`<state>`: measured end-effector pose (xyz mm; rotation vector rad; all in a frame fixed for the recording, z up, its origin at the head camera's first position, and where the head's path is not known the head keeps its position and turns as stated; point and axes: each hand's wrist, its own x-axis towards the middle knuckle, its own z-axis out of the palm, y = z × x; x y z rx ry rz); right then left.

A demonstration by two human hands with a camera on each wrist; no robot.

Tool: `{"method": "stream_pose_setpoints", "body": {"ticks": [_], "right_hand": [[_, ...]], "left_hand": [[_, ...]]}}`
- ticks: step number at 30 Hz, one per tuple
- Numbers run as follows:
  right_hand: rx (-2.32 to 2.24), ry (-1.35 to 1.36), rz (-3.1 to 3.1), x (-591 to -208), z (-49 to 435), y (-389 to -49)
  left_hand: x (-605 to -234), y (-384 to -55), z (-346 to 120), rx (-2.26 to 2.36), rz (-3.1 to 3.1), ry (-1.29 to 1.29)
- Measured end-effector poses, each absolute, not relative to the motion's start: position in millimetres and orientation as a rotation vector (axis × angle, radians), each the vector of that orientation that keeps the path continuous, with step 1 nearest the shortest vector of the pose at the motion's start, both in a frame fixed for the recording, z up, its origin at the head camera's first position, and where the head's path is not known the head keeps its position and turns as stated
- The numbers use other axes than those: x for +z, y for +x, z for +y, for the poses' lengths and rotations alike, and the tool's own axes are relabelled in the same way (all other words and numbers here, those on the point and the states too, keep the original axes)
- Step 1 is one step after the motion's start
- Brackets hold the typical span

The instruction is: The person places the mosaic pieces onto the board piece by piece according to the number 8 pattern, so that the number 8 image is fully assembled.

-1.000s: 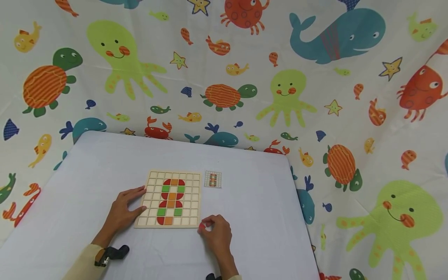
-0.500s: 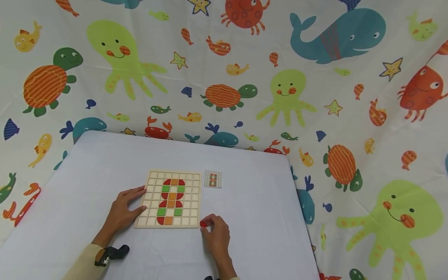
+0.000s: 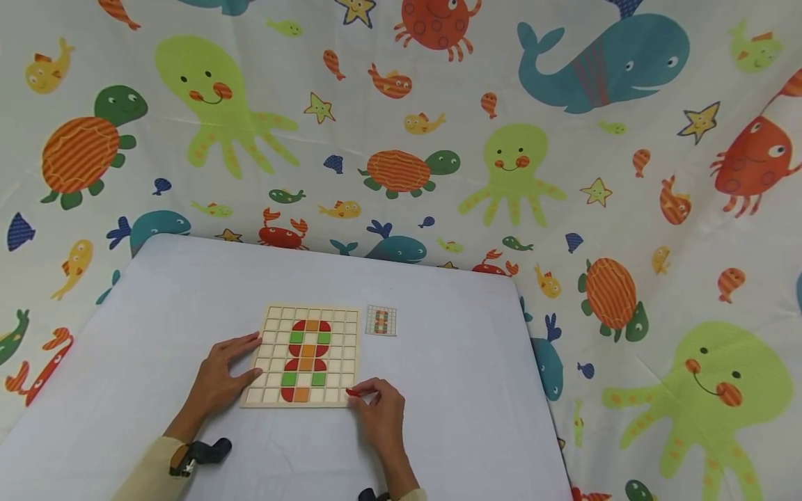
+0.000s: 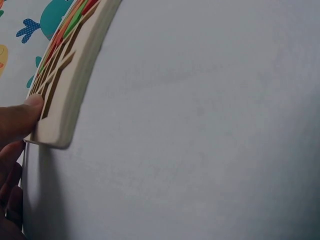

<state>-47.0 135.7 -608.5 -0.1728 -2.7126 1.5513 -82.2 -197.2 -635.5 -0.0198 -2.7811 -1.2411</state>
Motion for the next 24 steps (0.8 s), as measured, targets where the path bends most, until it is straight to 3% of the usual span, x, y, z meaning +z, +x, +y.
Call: {"method": "stream_pose_setpoints", "body": {"ticks": [24], "right_hand": [[1.715,0.046,-2.808,-599,90,-56]], "left_hand": [[-635,-82,-196,-1.238,-2.773,-0.022]]}}
